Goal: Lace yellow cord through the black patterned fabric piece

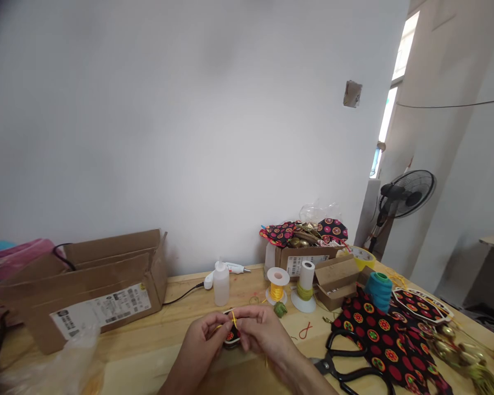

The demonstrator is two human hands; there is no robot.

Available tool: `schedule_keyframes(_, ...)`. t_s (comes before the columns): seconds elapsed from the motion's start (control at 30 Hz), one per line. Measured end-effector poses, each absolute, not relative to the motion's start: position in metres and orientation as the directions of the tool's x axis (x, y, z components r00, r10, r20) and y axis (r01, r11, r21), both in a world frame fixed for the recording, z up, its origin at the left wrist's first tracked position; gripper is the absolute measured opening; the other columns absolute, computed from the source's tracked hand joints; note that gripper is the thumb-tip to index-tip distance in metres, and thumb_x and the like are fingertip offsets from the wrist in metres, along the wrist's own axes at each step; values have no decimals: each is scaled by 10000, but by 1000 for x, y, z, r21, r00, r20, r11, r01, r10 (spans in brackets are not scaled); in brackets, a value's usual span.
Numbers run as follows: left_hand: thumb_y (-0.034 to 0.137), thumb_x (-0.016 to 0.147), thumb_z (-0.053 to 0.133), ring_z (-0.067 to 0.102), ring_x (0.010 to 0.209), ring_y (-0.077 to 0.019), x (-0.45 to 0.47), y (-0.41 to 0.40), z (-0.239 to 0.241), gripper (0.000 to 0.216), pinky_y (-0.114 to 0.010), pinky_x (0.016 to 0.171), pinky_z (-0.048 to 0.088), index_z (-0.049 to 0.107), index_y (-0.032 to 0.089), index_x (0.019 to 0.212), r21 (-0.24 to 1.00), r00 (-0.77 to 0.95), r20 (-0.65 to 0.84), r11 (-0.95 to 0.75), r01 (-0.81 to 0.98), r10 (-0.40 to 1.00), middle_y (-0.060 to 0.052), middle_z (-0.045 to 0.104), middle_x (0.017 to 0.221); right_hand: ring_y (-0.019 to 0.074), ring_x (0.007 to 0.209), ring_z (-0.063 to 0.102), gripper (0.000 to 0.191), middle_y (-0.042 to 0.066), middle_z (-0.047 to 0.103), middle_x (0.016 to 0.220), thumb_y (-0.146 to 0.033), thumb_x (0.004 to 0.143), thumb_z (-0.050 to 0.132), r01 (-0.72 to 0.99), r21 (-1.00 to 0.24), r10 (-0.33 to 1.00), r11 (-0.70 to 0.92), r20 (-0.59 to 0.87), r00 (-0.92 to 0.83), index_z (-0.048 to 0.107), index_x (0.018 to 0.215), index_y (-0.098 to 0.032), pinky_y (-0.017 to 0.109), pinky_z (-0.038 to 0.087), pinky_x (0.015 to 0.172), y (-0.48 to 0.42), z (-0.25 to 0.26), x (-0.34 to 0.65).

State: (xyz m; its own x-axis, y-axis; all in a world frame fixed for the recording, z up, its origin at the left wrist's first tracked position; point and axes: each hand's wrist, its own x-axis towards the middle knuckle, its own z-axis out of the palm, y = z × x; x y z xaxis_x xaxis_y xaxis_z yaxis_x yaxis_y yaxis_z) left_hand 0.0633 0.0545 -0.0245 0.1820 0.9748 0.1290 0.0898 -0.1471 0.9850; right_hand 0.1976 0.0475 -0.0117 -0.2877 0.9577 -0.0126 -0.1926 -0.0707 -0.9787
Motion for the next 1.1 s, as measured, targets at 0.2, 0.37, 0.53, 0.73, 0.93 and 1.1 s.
schedule_keyframes(0.2,280,616,544,323,354,-53,66,55,-26,189,-175,370,228,566,111,535,996,210,64,-77,55,976,49,450,416,46,294,327,176,-86,395,348,-269,685,509,194,-964,978,182,159,-132,569,777,-131,152,230,329,52,-35,193)
schedule_keyframes(0.37,280,606,552,310,354,-52,68,54,-23,188,-172,376,211,573,92,601,1000,222,26,-28,6,975,70,405,375,63,363,359,141,-80,394,385,-168,684,467,526,-754,914,394,382,-136,584,760,-186,172,270,410,46,-29,195)
schedule_keyframes(0.53,331,596,582,314,354,-49,69,54,-24,235,-170,374,217,544,109,528,1000,207,14,-11,-15,978,68,410,374,81,394,395,163,-73,444,403,-151,678,469,641,-626,882,444,432,-189,576,787,-209,181,303,458,42,-20,196)
schedule_keyframes(0.73,368,604,592,371,369,-61,66,57,-24,270,-173,394,276,591,99,578,996,220,53,-37,-78,974,44,475,402,89,440,453,133,-56,535,463,-226,721,480,637,-623,878,454,434,-202,569,819,-213,177,317,477,41,-17,199)
schedule_keyframes(0.93,335,606,605,434,409,-74,65,57,-21,237,-177,416,314,626,99,607,997,235,66,-53,-62,970,10,559,473,102,499,516,159,-34,597,533,-174,736,442,712,-522,861,471,450,-239,571,817,-219,186,324,507,41,-12,204)
schedule_keyframes(1.1,300,570,636,536,518,-125,66,56,-20,190,-197,487,394,645,115,610,998,209,41,-29,-63,977,-17,630,547,96,481,497,121,-34,572,518,-184,726,457,738,-498,862,455,455,-224,569,766,-210,175,311,480,44,-14,205)
